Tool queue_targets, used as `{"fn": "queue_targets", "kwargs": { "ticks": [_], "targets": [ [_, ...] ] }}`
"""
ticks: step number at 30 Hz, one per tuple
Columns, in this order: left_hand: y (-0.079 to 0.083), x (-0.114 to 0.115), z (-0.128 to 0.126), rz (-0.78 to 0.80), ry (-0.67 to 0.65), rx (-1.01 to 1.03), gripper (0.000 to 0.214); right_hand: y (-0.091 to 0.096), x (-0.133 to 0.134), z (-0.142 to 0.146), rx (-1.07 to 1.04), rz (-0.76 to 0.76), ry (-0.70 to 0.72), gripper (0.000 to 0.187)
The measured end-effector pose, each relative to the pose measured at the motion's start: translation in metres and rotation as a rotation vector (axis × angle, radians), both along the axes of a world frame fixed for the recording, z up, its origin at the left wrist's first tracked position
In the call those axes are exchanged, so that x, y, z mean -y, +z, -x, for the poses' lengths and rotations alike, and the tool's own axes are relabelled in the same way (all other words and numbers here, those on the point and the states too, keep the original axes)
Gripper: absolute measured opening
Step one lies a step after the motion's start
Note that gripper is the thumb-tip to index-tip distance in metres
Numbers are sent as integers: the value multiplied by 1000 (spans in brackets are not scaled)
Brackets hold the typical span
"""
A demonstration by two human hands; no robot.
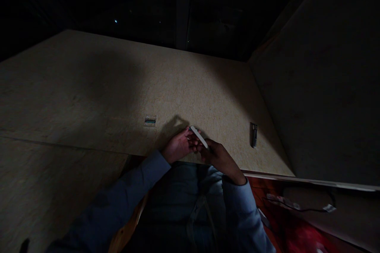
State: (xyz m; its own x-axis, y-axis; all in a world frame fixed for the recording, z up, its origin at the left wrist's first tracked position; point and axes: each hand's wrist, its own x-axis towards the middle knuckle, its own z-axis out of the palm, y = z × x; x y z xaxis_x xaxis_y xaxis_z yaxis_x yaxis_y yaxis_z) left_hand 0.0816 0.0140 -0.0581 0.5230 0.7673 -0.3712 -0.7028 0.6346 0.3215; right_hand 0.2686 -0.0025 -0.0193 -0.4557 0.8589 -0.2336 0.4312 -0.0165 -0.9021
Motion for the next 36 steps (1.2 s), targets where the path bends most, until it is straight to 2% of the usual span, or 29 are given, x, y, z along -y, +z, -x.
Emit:
{"fn": "queue_targets", "kwargs": {
  "ticks": [21, 31, 36],
  "targets": [
    [-4, -1, 1, -21, -7, 26, 40, 1, 0, 1, 14, -13, 10, 26],
    [-2, 0, 1, -2, 0, 6, 48, 2, 0, 1, 11, 5, 0, 25],
    [-3, 0, 1, -13, -3, 22, 42, 1, -1, 1, 30, -2, -1, 25]
  ]
}}
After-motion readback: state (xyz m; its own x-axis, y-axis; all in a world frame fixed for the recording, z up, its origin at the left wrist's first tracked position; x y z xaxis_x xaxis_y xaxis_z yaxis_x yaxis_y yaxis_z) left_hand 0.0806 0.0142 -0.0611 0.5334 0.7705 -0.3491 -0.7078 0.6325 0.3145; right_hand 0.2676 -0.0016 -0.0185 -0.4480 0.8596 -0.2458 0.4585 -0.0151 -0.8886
